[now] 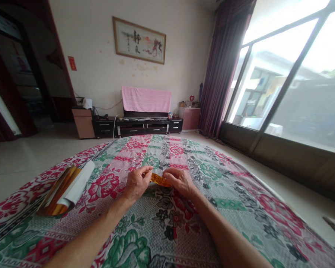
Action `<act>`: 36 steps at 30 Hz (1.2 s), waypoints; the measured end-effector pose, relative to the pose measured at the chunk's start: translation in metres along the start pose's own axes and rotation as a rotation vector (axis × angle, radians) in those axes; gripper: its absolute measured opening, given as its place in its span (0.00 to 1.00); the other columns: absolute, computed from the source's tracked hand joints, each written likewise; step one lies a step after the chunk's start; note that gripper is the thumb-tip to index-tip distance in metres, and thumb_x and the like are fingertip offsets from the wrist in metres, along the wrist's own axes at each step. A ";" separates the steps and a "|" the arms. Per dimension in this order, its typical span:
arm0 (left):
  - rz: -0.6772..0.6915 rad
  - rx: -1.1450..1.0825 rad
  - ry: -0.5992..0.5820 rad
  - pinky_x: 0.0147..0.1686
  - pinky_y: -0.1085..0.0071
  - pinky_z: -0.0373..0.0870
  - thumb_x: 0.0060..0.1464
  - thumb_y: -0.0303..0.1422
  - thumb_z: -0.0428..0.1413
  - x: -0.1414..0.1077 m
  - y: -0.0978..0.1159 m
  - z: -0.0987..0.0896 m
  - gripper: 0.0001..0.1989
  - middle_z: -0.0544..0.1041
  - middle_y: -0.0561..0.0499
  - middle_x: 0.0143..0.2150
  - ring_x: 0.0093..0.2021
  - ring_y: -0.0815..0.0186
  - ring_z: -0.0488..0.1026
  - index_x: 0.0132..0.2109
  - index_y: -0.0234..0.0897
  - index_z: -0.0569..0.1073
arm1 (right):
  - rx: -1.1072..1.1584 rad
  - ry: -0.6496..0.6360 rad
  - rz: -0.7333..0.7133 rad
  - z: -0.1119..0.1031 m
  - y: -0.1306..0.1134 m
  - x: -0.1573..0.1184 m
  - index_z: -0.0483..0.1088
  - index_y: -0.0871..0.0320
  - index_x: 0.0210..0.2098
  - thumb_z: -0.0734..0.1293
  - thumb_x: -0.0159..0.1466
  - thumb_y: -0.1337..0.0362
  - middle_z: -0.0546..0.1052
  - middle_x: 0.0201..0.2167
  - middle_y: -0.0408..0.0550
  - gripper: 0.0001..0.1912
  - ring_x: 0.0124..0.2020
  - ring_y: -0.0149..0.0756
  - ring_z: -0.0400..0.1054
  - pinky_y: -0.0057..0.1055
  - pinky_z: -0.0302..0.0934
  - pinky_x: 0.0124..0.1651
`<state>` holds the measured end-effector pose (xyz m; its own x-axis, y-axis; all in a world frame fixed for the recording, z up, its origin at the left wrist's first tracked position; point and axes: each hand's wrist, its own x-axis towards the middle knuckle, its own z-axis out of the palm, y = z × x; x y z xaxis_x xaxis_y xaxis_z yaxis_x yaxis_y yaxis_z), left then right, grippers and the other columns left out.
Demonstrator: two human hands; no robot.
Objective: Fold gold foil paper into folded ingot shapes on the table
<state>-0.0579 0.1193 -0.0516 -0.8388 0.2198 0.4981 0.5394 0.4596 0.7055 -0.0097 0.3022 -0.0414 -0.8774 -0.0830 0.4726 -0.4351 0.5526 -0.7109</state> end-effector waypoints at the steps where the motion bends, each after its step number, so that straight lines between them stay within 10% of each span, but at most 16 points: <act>1: -0.008 0.007 0.014 0.35 0.74 0.72 0.50 0.31 0.51 0.000 0.000 0.000 0.13 0.80 0.49 0.35 0.34 0.66 0.76 0.41 0.36 0.76 | -0.007 -0.028 0.001 0.001 -0.001 0.000 0.74 0.57 0.29 0.61 0.60 0.61 0.75 0.25 0.41 0.11 0.26 0.29 0.65 0.24 0.57 0.29; 17: -0.157 -0.112 -0.130 0.21 0.78 0.68 0.47 0.30 0.50 0.002 0.003 -0.002 0.10 0.77 0.53 0.29 0.21 0.69 0.75 0.38 0.35 0.72 | -0.044 0.043 0.096 0.009 0.018 0.003 0.71 0.59 0.31 0.63 0.55 0.65 0.73 0.23 0.41 0.06 0.23 0.28 0.63 0.23 0.56 0.27; 36: -0.242 -0.064 -0.270 0.28 0.78 0.72 0.50 0.27 0.48 0.004 -0.008 0.002 0.19 0.80 0.52 0.37 0.33 0.68 0.77 0.47 0.35 0.76 | -0.013 -0.043 0.161 0.011 0.023 0.005 0.74 0.55 0.40 0.58 0.59 0.66 0.74 0.23 0.41 0.15 0.22 0.28 0.66 0.23 0.56 0.25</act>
<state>-0.0658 0.1182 -0.0559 -0.9274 0.3341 0.1682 0.3194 0.4731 0.8211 -0.0257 0.3052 -0.0610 -0.9434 -0.0278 0.3305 -0.2861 0.5723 -0.7685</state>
